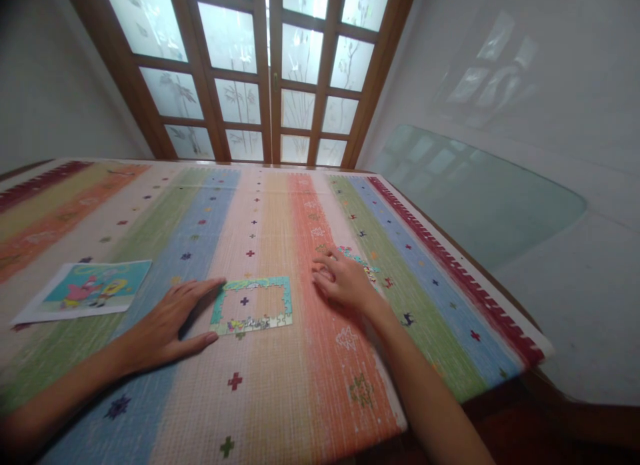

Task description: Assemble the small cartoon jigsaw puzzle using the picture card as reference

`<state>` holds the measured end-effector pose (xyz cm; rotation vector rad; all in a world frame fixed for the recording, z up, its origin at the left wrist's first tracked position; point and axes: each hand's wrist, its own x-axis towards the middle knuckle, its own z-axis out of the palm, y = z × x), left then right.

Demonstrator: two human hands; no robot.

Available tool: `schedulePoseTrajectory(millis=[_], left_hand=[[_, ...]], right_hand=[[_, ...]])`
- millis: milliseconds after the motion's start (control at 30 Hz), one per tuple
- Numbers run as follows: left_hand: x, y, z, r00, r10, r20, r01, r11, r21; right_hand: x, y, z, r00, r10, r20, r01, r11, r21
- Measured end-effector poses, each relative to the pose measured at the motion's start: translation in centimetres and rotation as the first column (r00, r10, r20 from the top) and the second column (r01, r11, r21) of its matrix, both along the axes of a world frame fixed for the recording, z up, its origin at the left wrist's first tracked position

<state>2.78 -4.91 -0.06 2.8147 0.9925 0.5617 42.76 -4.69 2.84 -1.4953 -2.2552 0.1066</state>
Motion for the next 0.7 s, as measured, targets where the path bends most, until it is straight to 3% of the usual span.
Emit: schedulePoseTrajectory(millis=[100,200,433,700], left_hand=[[-0.1,0.0,-0.1,1.0,-0.009,-0.002,0.009,1.0,0.016],[-0.3,0.0,-0.3,1.0,-0.016,-0.008,0.016,0.999,0.03],[-0.3,0.0,-0.2,1.0,-0.018,0.002,0.018,0.999,0.046],[-0.3,0.0,-0.4,1.0,-0.006,0.018,0.005,0.999,0.037]], right_hand=[[1.6,0.8,-0.2,0.968,-0.224,0.109,0.222,0.975,0.029],[2.2,1.1,-0.3,0.934,-0.305,0.183,0.311,0.951,-0.001],[1.7,1.2,-0.5,0.914,-0.371,0.165,0.385,0.921,-0.059],[2.3,1.7,-0.9,0.932,-0.362,-0.016,0.352,0.915,-0.195]])
